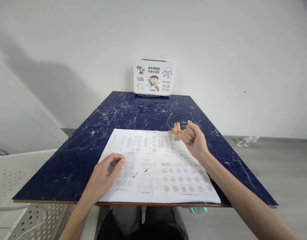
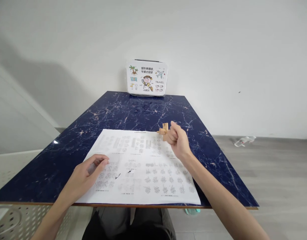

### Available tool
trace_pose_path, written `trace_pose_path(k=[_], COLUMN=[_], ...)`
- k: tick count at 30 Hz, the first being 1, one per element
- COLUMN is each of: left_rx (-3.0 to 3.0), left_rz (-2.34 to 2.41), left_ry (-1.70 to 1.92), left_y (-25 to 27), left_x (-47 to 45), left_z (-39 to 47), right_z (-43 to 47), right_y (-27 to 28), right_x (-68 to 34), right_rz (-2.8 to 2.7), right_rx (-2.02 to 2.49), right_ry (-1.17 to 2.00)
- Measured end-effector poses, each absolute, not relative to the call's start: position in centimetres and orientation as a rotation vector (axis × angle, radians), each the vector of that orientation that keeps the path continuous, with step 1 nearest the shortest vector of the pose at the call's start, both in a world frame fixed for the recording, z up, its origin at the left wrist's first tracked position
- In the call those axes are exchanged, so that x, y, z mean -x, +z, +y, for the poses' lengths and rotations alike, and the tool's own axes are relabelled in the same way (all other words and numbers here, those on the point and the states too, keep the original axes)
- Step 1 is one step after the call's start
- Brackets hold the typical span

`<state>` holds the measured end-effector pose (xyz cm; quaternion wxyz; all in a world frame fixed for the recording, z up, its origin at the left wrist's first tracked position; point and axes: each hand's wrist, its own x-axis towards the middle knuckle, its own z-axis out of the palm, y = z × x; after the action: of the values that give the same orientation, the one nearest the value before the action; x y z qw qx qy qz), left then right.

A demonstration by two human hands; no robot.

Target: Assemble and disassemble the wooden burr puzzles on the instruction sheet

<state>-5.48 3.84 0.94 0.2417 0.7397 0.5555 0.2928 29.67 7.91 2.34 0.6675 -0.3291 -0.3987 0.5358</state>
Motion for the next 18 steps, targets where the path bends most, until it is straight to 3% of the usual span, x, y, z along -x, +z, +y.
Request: trace_pose_path(k=[7,13,18], left_rx=[-2.016,-2.019,-2.013], left_rz=[1.509,1.515,1.534], left_ry=[0.810,0.802,0.779], left_y=[1.0,1.1,1.1], left_x=[5.5,5.3,5.4], left_z=[3.8,3.8,3.9], right_z=[7.8,7.1,7.6], right_y=[2.1,-0.5,-1.8], right_x=[-35.2,-39.3,-39.6], right_rz=[-0.918,-1.162,-1.262], right_rx=[0.803,1.302,1.456], right_ry=[0.919,0.360,0.230])
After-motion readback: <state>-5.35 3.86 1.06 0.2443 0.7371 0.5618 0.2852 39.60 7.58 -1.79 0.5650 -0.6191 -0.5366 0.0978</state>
